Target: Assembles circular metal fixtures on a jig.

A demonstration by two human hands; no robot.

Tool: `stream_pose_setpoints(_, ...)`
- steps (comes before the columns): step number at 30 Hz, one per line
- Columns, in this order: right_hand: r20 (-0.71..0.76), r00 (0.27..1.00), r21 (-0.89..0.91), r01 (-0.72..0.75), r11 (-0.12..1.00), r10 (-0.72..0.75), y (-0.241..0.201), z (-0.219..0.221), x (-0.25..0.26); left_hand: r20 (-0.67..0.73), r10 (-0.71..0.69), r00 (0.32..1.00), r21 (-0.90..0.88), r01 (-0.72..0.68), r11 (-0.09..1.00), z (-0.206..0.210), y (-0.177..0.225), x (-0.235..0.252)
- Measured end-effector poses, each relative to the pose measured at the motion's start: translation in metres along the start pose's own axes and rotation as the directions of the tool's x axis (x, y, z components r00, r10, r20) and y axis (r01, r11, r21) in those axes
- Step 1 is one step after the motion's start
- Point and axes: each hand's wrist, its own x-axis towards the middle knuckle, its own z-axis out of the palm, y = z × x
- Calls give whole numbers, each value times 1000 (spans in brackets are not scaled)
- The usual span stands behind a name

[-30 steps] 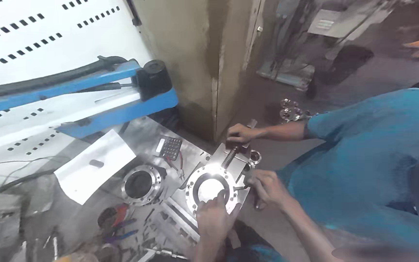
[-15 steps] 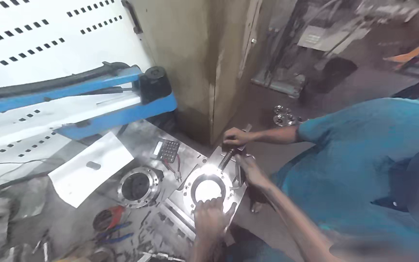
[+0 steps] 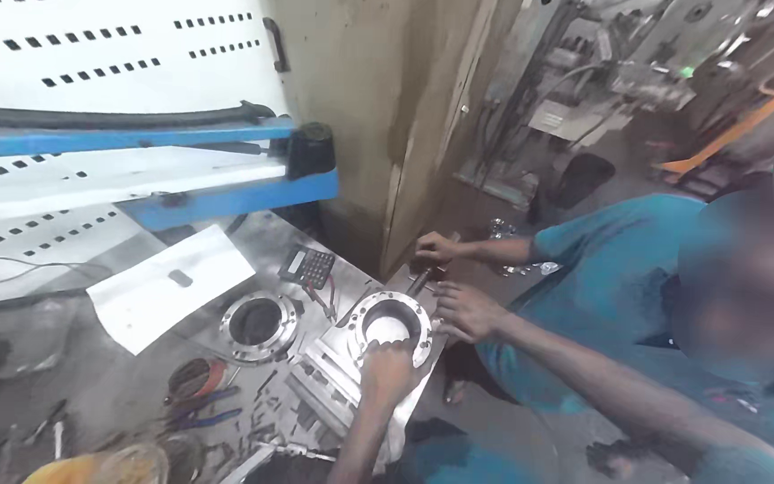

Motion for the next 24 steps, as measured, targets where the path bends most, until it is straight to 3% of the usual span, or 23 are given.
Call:
stream_pose_setpoints(1,67,997,37,33,999,-36,0,-2,2,6,11,1000,-7,-11,1000,-1,-2,-1)
stream_pose_setpoints(2,29,995,26,97,995,-98,4,3,5,17,18,1000,-13,-17,1000,-3,-4,-1)
stream_pose_setpoints(4,-202,960,-34,193,981,-195,17,26,12,-27,41,999,-8,-41,999,-2,-6,-1)
stream_pose_setpoints(8,-509,860,8,58,998,-46,10,60,15,-296,107,949,23,-105,994,20,-11,-2)
stream_pose_setpoints(13,-679,725,189,21,982,116,-2,80,23,-351,161,922,45,-155,987,28,-20,0)
stream_pose_setpoints(17,-695,631,514,100,852,345,-13,106,28,-367,168,915,58,-157,986,27,-21,0)
stream_pose_setpoints(21,-692,593,577,114,809,410,-16,113,29,-348,160,924,61,-148,987,25,-20,-1)
stream_pose_setpoints(24,-655,467,712,119,692,594,-26,122,30,-371,160,915,62,-148,987,29,-16,3)
